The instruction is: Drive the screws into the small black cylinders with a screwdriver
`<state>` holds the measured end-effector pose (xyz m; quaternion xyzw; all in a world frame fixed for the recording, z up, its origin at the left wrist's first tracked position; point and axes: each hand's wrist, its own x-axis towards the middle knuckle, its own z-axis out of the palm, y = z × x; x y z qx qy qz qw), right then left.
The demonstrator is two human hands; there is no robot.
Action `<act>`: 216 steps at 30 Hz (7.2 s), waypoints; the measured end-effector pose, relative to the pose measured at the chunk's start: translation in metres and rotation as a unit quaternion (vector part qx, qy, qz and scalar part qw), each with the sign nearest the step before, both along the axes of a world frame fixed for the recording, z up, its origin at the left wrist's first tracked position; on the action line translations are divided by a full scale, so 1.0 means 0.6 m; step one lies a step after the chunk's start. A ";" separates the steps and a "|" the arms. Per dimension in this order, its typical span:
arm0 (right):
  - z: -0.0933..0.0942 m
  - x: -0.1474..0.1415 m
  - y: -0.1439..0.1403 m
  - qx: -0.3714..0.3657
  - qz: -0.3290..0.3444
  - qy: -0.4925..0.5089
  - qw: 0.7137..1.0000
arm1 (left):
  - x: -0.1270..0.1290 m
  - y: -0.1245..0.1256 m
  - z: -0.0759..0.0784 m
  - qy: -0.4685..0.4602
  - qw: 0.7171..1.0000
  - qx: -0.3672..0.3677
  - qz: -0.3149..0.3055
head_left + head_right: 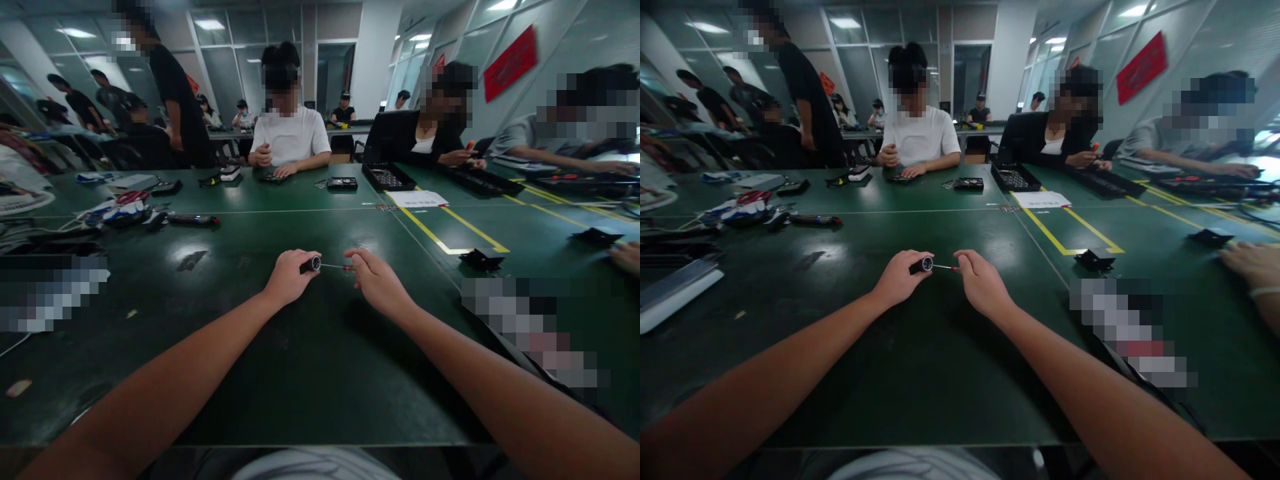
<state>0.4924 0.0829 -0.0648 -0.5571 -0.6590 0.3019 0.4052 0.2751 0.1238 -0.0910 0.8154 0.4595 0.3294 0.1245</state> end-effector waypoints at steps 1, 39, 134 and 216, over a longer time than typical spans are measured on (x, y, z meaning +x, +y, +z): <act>0.000 0.000 0.000 -0.003 -0.002 -0.004 1.000 | 0.000 0.000 0.000 0.002 1.000 0.001 0.000; -0.019 -0.002 0.025 -0.007 -0.050 0.302 0.952 | 0.005 -0.016 0.016 0.017 0.999 0.005 -0.032; -0.011 0.002 0.020 0.021 0.015 0.197 0.980 | 0.001 -0.011 0.010 0.025 1.000 -0.011 -0.006; -0.004 -0.004 0.008 0.018 0.002 0.179 0.984 | -0.001 -0.014 0.018 0.014 1.000 -0.004 0.004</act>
